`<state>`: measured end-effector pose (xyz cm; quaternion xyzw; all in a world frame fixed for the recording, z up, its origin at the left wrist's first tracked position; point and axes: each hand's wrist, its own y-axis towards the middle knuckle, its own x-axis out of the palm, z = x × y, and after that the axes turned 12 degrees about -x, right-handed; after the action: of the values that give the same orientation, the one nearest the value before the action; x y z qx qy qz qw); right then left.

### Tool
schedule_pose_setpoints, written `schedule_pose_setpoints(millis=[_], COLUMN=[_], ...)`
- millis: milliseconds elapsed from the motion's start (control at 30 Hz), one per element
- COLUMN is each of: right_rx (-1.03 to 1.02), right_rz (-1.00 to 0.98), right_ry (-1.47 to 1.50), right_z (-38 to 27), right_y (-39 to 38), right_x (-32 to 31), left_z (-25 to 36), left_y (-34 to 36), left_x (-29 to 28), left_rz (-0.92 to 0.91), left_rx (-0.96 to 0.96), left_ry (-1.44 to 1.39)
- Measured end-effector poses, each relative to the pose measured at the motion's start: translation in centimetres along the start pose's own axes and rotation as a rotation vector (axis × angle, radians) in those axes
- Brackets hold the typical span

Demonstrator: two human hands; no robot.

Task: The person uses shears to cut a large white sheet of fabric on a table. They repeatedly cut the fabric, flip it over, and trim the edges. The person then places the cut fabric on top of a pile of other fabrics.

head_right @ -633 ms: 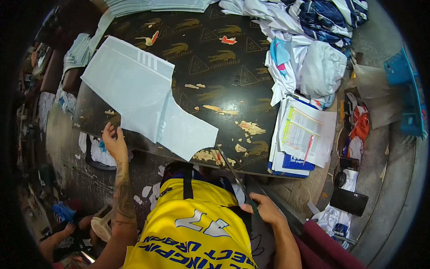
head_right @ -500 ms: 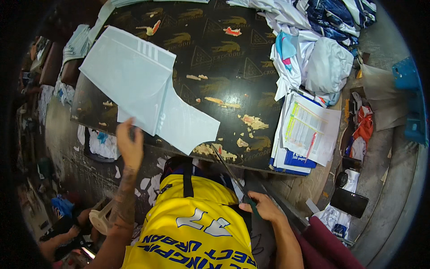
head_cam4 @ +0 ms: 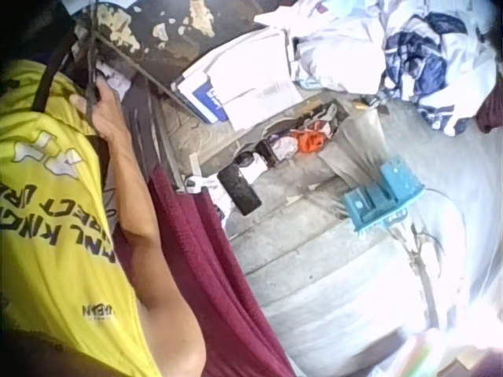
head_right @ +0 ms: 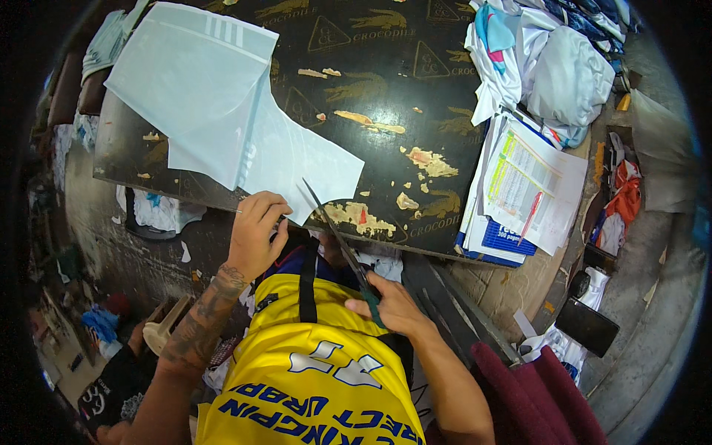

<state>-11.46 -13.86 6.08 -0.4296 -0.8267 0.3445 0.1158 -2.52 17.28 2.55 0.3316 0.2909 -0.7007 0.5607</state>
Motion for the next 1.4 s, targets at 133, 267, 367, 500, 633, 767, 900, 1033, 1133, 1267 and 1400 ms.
schedule_pose_setpoints(millis=[133, 267, 367, 500, 633, 767, 900, 1033, 1133, 1267, 1400], right_rx=[0.027, 0.112, 0.133, 0.237, 0.132, 0.165, 0.141, 0.183, 0.151, 0.243, 0.188], right_rz=[0.061, 0.061, 0.058, 0.027, 0.119, 0.081, 0.088, 0.058, 0.081, 0.076, 0.085], right_ry=[-0.019, -0.003, -0.035, -0.007, 0.005, 0.02, -0.048, -0.044, 0.006, 0.066, 0.012], right_z=[-1.0, -1.6, -1.8, -2.1, -2.6, -3.5, -4.8, -5.9, -6.6, -7.6, -8.8], right_y=[1.9, 2.3, 2.1, 2.0, 2.6, 3.6, 4.4, 5.1, 6.0, 7.2, 8.0], right_x=[1.4, 1.8, 1.9, 2.0, 2.2, 1.9, 1.5, 1.2, 1.2, 1.0, 0.4], left_z=[-0.5, -0.7, -0.7, -0.8, -0.9, -0.8, -0.8, -1.0, -1.3, -1.4, -1.3], left_y=[0.0, 0.1, 0.1, 0.2, 0.2, 0.3, 0.6, 0.9, 1.1, 1.4, 1.6], left_x=[0.3, 0.0, -0.1, 0.1, -0.1, -0.4, -0.5, -0.5, -0.6, -0.8, -0.9], left_rz=[-0.011, -0.04, -0.037, -0.051, -0.056, -0.076, -0.099, -0.103, -0.111, -0.143, -0.15], left_rx=[-0.005, -0.001, 0.005, 0.003, 0.0, -0.018, -0.038, -0.032, -0.026, -0.035, -0.031], left_ry=[-0.048, -0.03, -0.026, -0.047, -0.047, -0.066, -0.092, -0.09, -0.097, -0.117, -0.136])
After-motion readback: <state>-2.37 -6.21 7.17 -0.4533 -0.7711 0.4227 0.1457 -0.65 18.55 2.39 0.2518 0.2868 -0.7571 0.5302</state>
